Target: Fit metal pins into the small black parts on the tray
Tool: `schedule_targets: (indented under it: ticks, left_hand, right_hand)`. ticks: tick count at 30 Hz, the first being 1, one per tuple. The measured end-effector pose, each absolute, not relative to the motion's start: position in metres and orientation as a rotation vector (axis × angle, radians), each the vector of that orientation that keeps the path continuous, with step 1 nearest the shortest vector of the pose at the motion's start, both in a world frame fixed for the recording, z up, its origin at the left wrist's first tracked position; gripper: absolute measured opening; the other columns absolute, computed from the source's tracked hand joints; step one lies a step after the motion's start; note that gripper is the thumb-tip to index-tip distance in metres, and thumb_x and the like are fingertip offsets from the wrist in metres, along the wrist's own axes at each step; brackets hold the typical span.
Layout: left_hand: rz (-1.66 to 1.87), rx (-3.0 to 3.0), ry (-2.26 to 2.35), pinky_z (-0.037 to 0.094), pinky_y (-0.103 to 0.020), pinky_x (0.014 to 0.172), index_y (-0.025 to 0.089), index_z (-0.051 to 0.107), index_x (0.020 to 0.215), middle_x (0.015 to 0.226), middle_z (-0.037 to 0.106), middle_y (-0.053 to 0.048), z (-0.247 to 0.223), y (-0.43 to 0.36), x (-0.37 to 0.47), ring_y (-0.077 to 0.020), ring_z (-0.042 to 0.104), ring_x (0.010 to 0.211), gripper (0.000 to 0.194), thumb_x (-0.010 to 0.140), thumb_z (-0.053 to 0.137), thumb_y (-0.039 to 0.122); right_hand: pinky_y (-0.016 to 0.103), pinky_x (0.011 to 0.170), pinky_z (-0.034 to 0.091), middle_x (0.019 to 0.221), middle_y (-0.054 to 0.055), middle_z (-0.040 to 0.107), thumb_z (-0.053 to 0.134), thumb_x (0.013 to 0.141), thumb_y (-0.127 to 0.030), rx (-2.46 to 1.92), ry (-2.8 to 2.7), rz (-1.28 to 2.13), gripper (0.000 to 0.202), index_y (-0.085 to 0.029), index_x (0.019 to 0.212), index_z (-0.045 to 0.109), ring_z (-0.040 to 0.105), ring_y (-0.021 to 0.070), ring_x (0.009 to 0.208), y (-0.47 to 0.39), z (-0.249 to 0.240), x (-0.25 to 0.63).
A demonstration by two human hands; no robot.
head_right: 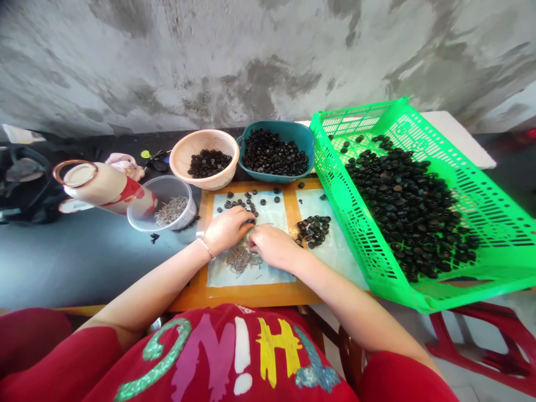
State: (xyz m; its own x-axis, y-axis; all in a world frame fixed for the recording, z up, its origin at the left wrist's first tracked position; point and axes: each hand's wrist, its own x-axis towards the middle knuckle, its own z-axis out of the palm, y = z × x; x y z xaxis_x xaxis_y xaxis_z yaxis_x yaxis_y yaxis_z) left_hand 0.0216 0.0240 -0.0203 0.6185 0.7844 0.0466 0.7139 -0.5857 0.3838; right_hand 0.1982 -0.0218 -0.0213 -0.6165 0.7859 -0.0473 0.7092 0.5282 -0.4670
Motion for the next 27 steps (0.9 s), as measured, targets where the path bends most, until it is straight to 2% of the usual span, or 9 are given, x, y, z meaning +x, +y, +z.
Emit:
schedule_targets:
  ticks: [3, 11, 15, 21, 27]
  left_hand:
    - [0.297, 2.527, 1.188, 0.050, -0.032, 0.079, 0.019, 0.070, 0.102, 0.097, 0.064, -0.008, -0.020, 0.025, 0.024, -0.0208, 0.063, 0.089, 0.024, 0.094, 0.049, 0.028]
    - [0.322, 2.543, 1.141, 0.050, -0.032, 0.084, 0.017, 0.070, 0.100, 0.097, 0.067, -0.008, -0.025, 0.025, 0.020, -0.0211, 0.064, 0.093, 0.025, 0.095, 0.048, 0.025]
    - [0.390, 2.543, 1.127, 0.050, -0.033, 0.087, 0.017, 0.070, 0.100, 0.098, 0.070, -0.008, -0.028, 0.022, 0.017, -0.0214, 0.064, 0.096, 0.025, 0.096, 0.045, 0.022]
    - [0.390, 2.505, 1.132, 0.049, -0.035, 0.094, 0.015, 0.067, 0.108, 0.105, 0.069, -0.010, -0.030, 0.020, 0.021, -0.0227, 0.063, 0.102, 0.023, 0.092, 0.052, 0.021]
    - [0.615, 2.301, 1.097, 0.050, -0.035, 0.092, 0.013, 0.069, 0.104, 0.102, 0.071, -0.010, -0.027, 0.018, 0.024, -0.0219, 0.064, 0.098, 0.022, 0.086, 0.056, 0.013]
  right_hand:
    - [0.034, 0.076, 0.047, 0.088, 0.006, 0.065, 0.073, 0.082, -0.019, -1.263, -2.585, 0.675, 0.010, -0.018, 0.089, 0.065, 0.061, 0.0225, 0.087, -0.022, -0.020, 0.199]
    - [0.033, 0.072, 0.045, 0.085, 0.007, 0.065, 0.065, 0.089, -0.024, -1.288, -2.626, 0.619, 0.009, -0.017, 0.084, 0.064, 0.060, 0.0223, 0.083, -0.025, -0.021, 0.199]
    - [0.031, 0.072, 0.046, 0.084, 0.004, 0.067, 0.061, 0.092, -0.020, -1.372, -2.341, 0.783, 0.007, -0.018, 0.086, 0.063, 0.061, 0.0188, 0.079, -0.026, -0.019, 0.206]
    - [0.032, 0.076, 0.051, 0.082, 0.003, 0.070, 0.061, 0.086, -0.015, -1.443, -1.880, 0.869, 0.007, -0.019, 0.086, 0.068, 0.066, 0.0181, 0.078, -0.018, -0.025, 0.218]
    - [0.032, 0.071, 0.056, 0.085, 0.004, 0.073, 0.062, 0.084, -0.023, -1.452, -1.705, 0.970, 0.011, -0.017, 0.092, 0.068, 0.069, 0.0174, 0.073, -0.011, -0.030, 0.218]
